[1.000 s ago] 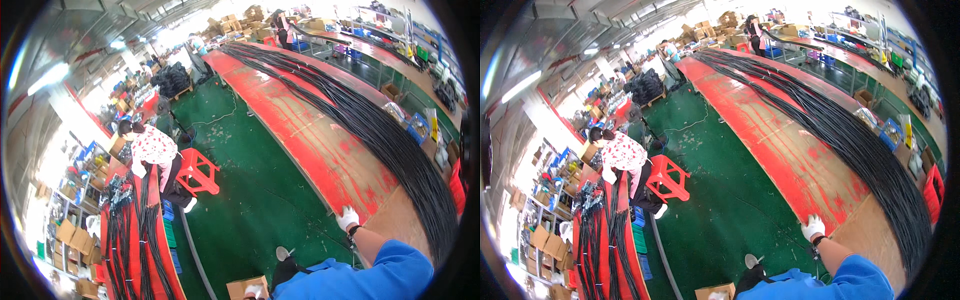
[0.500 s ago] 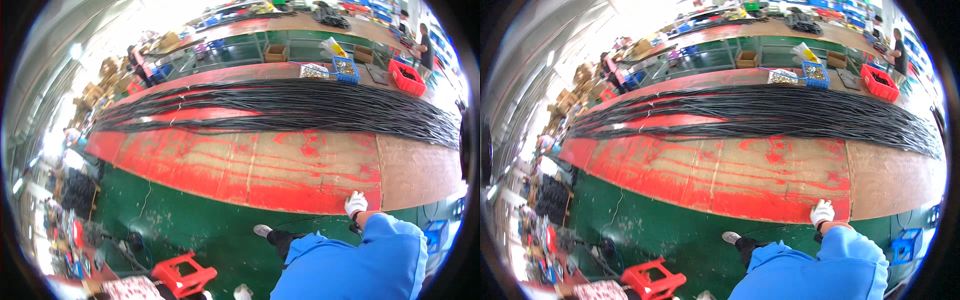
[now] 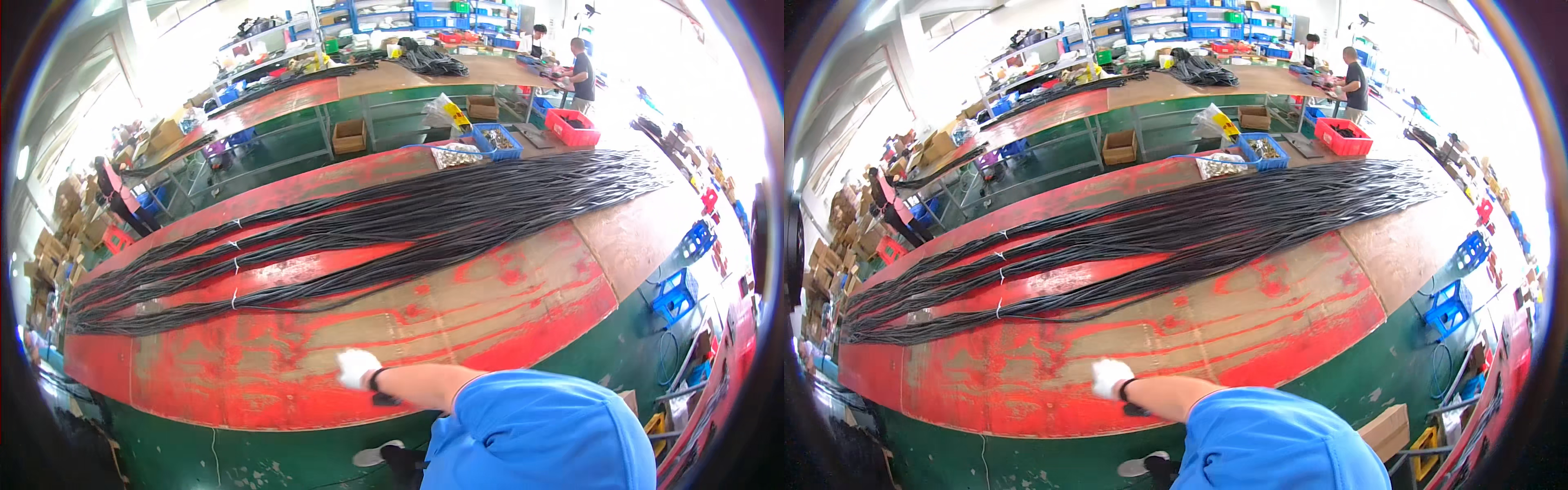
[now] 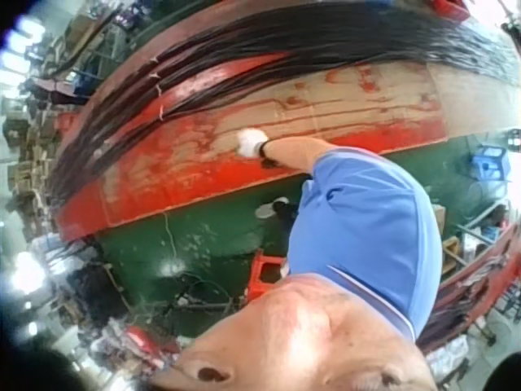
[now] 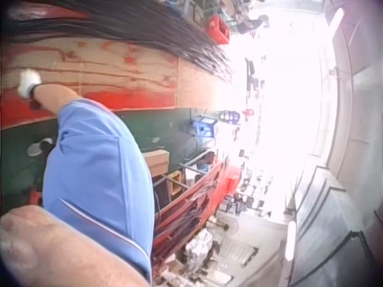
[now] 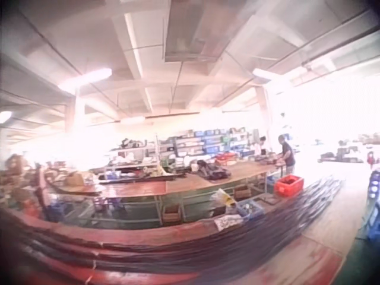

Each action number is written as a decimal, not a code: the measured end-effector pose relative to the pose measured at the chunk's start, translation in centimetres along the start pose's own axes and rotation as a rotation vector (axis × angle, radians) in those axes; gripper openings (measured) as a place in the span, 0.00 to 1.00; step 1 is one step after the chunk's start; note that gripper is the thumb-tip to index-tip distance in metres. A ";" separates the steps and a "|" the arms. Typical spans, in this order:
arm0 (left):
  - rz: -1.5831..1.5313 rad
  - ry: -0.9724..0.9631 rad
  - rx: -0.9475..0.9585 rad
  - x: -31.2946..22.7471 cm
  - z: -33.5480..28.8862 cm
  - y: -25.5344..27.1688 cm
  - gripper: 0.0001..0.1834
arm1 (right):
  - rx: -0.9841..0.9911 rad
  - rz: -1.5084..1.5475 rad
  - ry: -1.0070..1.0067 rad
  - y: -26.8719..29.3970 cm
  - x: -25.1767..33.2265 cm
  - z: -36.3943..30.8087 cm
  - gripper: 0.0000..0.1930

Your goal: Organizing and bundling long black cables on a work table in a factory setting.

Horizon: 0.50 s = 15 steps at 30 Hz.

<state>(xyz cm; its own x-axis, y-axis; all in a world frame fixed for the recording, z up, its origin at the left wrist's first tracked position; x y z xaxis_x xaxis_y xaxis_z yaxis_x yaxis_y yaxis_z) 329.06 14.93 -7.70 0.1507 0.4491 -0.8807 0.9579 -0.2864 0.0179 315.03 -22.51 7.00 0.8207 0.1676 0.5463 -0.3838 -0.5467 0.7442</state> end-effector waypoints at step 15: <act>0.085 0.616 -0.560 9.9 -20.2 54.0 0.27 | 0.445 -0.283 -0.469 -14.3 15.1 15.8 0.36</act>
<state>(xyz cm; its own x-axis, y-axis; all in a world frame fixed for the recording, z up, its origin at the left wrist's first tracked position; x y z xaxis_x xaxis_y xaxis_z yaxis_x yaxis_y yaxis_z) 387.19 21.03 -5.89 0.1790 0.8737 -0.4523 0.8926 0.0492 0.4482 339.63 -25.08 -1.48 0.9977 0.0367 0.0574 -0.0010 -0.8346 0.5509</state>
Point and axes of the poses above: each hand's wrist, its own z-axis towards the middle knuckle, its own y-axis out of the back of the hand, x = y × z, the point moved 9 cm from there along z, towards the middle knuckle, and after that the axes turned 15 degrees about x, right-handed, at the moved point
